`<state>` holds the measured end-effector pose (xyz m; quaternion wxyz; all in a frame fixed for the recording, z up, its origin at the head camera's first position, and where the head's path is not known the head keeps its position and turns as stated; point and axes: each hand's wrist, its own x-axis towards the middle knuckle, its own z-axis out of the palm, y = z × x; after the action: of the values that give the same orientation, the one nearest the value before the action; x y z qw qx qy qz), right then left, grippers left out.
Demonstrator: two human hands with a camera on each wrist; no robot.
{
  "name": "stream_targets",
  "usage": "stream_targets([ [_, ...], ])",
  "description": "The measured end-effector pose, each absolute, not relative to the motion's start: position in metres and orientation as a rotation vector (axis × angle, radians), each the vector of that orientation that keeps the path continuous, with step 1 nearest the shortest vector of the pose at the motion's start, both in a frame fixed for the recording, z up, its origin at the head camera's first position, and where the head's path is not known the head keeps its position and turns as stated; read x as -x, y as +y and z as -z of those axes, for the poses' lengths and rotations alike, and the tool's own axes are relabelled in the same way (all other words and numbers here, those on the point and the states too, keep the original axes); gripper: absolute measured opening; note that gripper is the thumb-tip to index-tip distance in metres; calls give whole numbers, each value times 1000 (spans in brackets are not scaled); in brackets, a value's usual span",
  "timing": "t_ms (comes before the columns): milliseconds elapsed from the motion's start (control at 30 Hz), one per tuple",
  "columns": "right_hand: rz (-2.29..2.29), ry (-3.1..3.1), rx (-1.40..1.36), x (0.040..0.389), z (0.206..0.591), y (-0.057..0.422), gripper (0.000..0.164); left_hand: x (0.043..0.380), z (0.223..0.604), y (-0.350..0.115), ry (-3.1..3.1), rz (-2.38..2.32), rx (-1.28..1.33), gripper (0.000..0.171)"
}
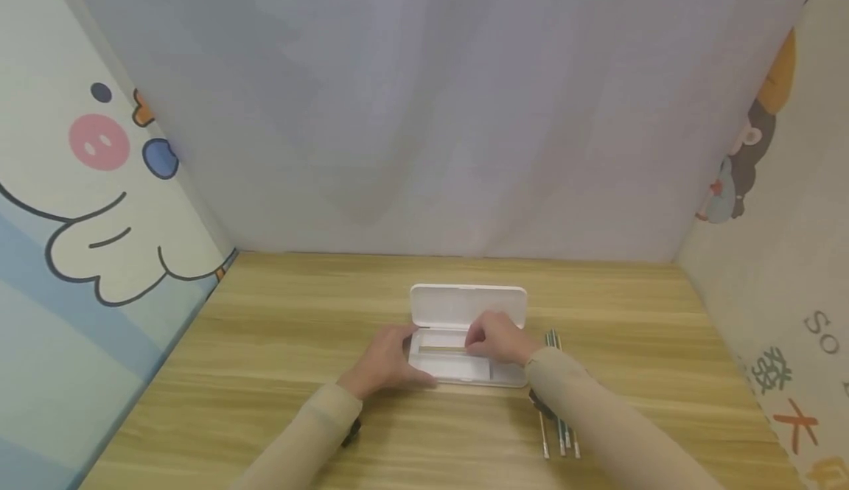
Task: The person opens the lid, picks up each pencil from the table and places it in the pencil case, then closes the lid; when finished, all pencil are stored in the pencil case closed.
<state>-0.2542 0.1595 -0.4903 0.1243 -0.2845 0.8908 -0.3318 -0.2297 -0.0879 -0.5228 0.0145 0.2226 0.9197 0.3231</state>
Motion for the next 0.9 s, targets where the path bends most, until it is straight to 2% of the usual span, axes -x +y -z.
stream_targets([
  [633,917,2648,942,252,495,146,8,231,523,-88,2883,-970,-716,78],
  [900,858,2650,981,253,497,147,8,230,523,-87,2905,-946,-719,74],
])
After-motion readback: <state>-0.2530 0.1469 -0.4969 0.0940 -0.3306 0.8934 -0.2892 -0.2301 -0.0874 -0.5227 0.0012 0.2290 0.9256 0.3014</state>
